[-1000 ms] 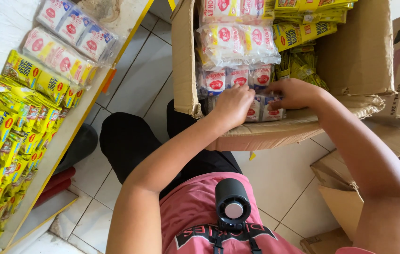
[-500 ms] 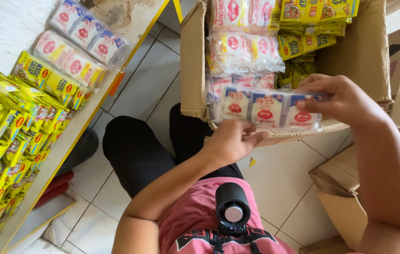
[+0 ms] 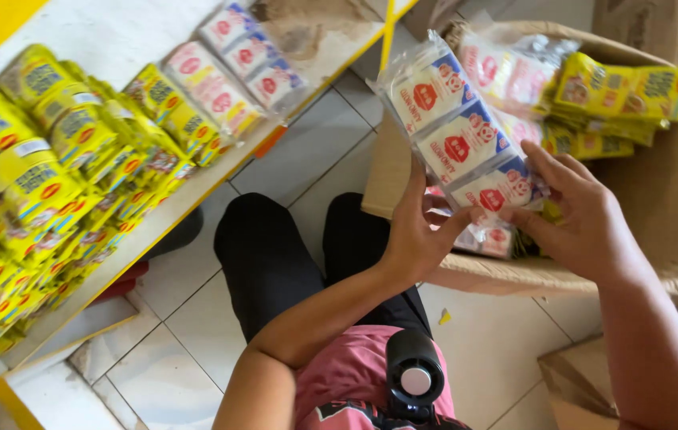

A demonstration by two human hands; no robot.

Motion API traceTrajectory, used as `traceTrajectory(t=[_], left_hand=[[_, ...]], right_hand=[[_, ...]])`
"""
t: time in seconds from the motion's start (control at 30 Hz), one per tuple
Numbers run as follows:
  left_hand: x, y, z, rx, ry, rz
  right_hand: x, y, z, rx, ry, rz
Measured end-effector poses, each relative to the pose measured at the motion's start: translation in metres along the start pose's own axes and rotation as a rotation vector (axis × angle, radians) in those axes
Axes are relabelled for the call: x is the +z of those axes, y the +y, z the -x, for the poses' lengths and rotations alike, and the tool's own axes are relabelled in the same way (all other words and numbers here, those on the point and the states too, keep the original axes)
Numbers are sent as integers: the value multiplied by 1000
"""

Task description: Stocking grocery store shelves with seasoning packets from a cardboard box.

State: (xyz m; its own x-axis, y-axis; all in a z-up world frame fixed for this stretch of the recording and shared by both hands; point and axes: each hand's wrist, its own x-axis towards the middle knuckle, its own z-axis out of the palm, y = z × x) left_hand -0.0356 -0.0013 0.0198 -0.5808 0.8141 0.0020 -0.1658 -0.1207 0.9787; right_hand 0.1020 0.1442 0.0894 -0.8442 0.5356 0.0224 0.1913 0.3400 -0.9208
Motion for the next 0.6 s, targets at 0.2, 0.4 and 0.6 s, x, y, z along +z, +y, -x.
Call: traceTrajectory(t=[0.2,0.4,0.6], left_hand=[[-57,-37,-49,14,113,35],[-130,-62,-133,-127,170,140],[-188,-68,-191,-343,213,157]], right_hand=[[34,3,-75,-82,-95,266],[75,59,-177,-266,-165,145],[122,82,-265,-181,-164,295]])
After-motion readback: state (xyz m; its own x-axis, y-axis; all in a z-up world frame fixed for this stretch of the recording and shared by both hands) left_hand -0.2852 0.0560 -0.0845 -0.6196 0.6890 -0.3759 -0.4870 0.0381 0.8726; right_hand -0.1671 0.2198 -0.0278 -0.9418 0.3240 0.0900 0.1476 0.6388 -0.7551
